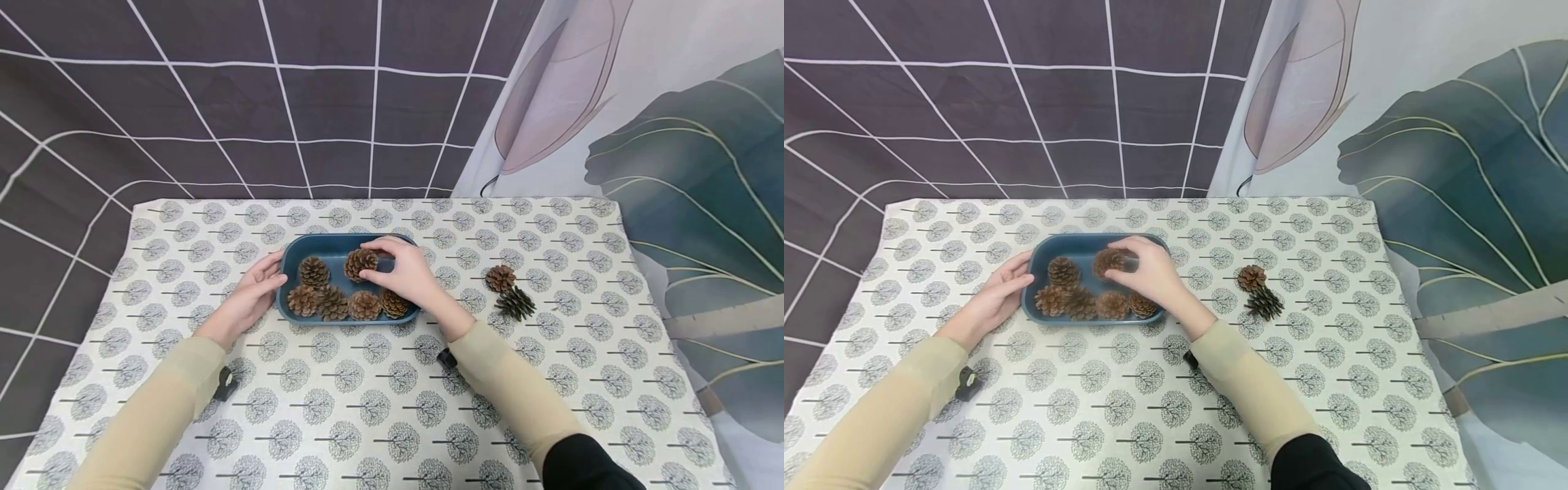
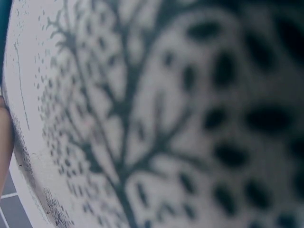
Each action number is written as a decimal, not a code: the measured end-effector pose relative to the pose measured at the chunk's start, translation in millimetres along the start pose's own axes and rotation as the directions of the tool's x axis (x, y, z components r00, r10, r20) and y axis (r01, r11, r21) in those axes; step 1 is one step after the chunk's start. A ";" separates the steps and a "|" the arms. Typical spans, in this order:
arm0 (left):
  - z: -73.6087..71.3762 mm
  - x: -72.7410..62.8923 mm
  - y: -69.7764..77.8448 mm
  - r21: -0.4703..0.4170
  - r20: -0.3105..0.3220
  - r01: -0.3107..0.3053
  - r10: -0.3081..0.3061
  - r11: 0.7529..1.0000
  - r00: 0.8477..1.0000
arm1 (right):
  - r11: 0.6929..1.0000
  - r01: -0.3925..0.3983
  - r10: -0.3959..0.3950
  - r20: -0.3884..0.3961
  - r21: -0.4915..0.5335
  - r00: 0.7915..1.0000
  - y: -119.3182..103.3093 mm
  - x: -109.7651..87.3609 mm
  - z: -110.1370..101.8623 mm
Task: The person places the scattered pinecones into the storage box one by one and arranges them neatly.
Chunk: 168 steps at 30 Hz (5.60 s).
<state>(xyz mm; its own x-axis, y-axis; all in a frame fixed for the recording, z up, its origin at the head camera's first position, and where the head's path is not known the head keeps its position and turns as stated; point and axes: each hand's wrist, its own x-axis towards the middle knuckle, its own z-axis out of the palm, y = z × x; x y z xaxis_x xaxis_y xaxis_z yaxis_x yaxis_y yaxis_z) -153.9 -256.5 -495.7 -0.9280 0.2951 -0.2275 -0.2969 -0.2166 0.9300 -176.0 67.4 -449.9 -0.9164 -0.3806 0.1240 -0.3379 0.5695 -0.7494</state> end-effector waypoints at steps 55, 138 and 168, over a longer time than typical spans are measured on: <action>1.1 0.5 1.9 0.018 -0.012 0.016 -0.016 1.000 1.000 | 0.990 0.066 -0.027 0.299 -0.121 0.954 -11.9 31.1 17.8; 0.4 0.5 1.5 -0.011 0.000 0.005 -0.005 1.000 1.000 | 0.977 -0.166 0.119 -0.309 -0.131 0.944 85.9 -112.4 -123.7; 0.3 1.0 0.8 -0.006 0.006 -0.005 0.005 1.000 1.000 | 0.925 -0.281 0.249 -0.149 -0.255 0.957 102.6 -116.4 -129.6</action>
<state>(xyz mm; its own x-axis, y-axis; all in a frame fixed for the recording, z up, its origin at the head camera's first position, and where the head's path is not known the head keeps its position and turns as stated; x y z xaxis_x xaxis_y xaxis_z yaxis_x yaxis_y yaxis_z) -155.0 -256.0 -495.2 -0.9279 0.3001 -0.2212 -0.2938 -0.2233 0.9294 -131.8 264.6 -456.9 -0.9931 -0.1136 0.0290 -0.1101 0.8195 -0.5624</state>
